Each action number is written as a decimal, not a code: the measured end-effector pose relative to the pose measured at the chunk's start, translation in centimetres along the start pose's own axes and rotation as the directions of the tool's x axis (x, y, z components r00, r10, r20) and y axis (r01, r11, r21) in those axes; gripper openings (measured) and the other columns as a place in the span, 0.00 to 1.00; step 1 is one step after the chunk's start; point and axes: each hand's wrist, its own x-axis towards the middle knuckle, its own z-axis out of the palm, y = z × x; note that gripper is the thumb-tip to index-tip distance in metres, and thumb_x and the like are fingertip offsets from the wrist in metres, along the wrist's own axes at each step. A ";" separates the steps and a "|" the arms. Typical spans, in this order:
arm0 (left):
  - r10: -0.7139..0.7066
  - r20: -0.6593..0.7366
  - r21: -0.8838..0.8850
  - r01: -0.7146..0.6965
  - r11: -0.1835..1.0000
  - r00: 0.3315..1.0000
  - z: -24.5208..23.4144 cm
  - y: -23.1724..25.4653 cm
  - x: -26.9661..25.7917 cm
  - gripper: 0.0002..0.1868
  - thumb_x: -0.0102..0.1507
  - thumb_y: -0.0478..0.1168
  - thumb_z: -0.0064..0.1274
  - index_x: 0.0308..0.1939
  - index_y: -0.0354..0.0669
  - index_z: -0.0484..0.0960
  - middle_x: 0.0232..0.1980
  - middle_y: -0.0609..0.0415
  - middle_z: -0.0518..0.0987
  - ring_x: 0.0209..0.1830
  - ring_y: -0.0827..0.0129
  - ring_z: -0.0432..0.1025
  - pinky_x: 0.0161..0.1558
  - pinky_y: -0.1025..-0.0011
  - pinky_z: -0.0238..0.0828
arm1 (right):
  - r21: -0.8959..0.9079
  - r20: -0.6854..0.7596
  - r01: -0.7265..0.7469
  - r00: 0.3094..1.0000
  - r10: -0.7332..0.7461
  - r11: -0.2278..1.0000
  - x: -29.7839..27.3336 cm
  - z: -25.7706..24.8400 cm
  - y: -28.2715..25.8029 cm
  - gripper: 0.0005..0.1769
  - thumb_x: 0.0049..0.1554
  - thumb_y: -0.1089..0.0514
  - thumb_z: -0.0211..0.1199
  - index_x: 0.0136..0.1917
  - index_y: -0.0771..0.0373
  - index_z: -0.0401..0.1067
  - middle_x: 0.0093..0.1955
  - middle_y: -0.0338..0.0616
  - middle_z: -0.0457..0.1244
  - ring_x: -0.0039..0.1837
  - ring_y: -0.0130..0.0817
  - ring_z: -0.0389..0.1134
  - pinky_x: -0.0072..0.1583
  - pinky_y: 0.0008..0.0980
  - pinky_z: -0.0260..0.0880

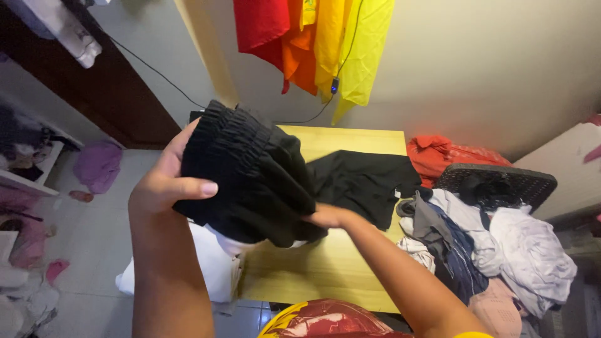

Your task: Folding various items of clothing on a wooden table.

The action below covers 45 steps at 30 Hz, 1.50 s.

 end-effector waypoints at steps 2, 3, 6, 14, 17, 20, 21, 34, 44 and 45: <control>0.006 -0.013 0.026 -0.006 1.000 1.000 -0.4 -0.1 -0.5 0.49 0.50 0.32 0.60 0.77 0.27 0.61 0.69 0.45 0.73 0.71 0.63 0.68 0.75 0.62 0.58 | 0.164 0.034 -0.159 0.987 0.155 0.974 0.0 2.6 -2.1 0.33 0.63 0.45 0.57 0.78 0.55 0.62 0.77 0.43 0.60 0.75 0.33 0.59 0.74 0.38 0.57; 0.011 -0.020 0.048 -0.010 0.999 1.000 -0.7 -0.2 -0.7 0.48 0.51 0.34 0.60 0.76 0.27 0.63 0.69 0.45 0.74 0.71 0.63 0.68 0.75 0.63 0.60 | 0.316 0.087 -0.315 0.949 0.304 0.895 0.0 3.9 -3.1 0.34 0.61 0.43 0.57 0.78 0.55 0.62 0.75 0.40 0.60 0.73 0.33 0.60 0.72 0.39 0.59; 0.023 -0.102 0.043 -0.018 0.999 0.995 -2.1 -1.1 -1.8 0.49 0.48 0.38 0.60 0.74 0.29 0.64 0.68 0.46 0.75 0.69 0.63 0.69 0.74 0.64 0.60 | 0.669 0.027 -0.145 0.985 0.171 0.729 1.5 5.1 1.0 0.33 0.58 0.55 0.64 0.73 0.69 0.65 0.72 0.48 0.64 0.72 0.42 0.63 0.74 0.41 0.58; 0.010 -0.455 -0.031 -0.028 0.999 0.890 -4.6 -2.5 -3.5 0.42 0.53 0.37 0.56 0.72 0.33 0.69 0.62 0.46 0.76 0.62 0.59 0.73 0.66 0.62 0.68 | 0.793 -0.322 0.141 0.923 0.210 0.593 -5.1 -3.5 1.1 0.23 0.59 0.63 0.65 0.66 0.72 0.66 0.61 0.48 0.63 0.62 0.44 0.60 0.66 0.47 0.53; -0.122 -0.547 -0.090 0.087 0.992 0.828 -7.8 -5.6 -4.0 0.40 0.53 0.32 0.53 0.72 0.37 0.69 0.62 0.48 0.77 0.61 0.59 0.73 0.65 0.62 0.68 | 0.763 -0.410 0.222 0.892 0.189 0.607 -8.8 -5.1 -2.8 0.22 0.60 0.58 0.66 0.64 0.70 0.67 0.58 0.43 0.64 0.60 0.38 0.62 0.65 0.42 0.55; -0.206 -0.548 -0.051 0.213 0.976 0.811 -8.9 -8.1 -4.1 0.43 0.50 0.29 0.52 0.73 0.41 0.68 0.65 0.51 0.76 0.64 0.62 0.71 0.66 0.65 0.66 | 0.715 -0.405 0.269 0.912 0.068 0.645 -11.7 -5.7 -4.9 0.24 0.56 0.55 0.67 0.63 0.69 0.71 0.61 0.43 0.69 0.63 0.32 0.69 0.67 0.33 0.66; -0.218 -0.530 -0.033 0.237 0.971 0.820 -9.0 -8.8 -4.1 0.46 0.48 0.28 0.52 0.74 0.43 0.67 0.66 0.53 0.76 0.67 0.63 0.70 0.67 0.66 0.65 | 0.691 -0.402 0.235 0.911 0.093 0.683 -12.5 -6.0 -4.6 0.24 0.57 0.56 0.67 0.63 0.68 0.71 0.60 0.42 0.69 0.61 0.30 0.69 0.65 0.33 0.66; 0.030 0.027 -0.129 -0.026 0.991 0.999 -9.4 -5.7 -4.3 0.36 0.54 0.24 0.56 0.67 0.36 0.67 0.61 0.48 0.77 0.67 0.61 0.69 0.76 0.59 0.62 | 0.183 -0.652 0.743 0.582 -0.486 0.643 -21.5 -12.3 -21.4 0.11 0.55 0.63 0.69 0.51 0.70 0.76 0.71 0.53 0.63 0.70 0.48 0.67 0.68 0.48 0.71; -0.047 -0.878 0.282 0.594 0.754 0.477 -21.3 -21.1 -9.4 0.46 0.52 0.34 0.64 0.73 0.43 0.61 0.60 0.45 0.78 0.59 0.60 0.73 0.60 0.65 0.69 | -0.214 -0.794 -0.366 0.605 0.058 0.906 -8.5 -14.2 11.0 0.16 0.57 0.60 0.65 0.59 0.61 0.78 0.51 0.49 0.73 0.51 0.37 0.73 0.56 0.36 0.74; -0.016 -0.887 0.312 0.623 0.717 0.462 -22.2 -23.2 -10.8 0.47 0.52 0.35 0.65 0.73 0.41 0.59 0.59 0.44 0.79 0.60 0.59 0.74 0.60 0.65 0.68 | -0.173 -0.750 -0.376 0.649 0.126 0.910 -9.4 -13.1 13.7 0.17 0.54 0.59 0.67 0.57 0.60 0.77 0.51 0.49 0.73 0.53 0.37 0.74 0.57 0.36 0.74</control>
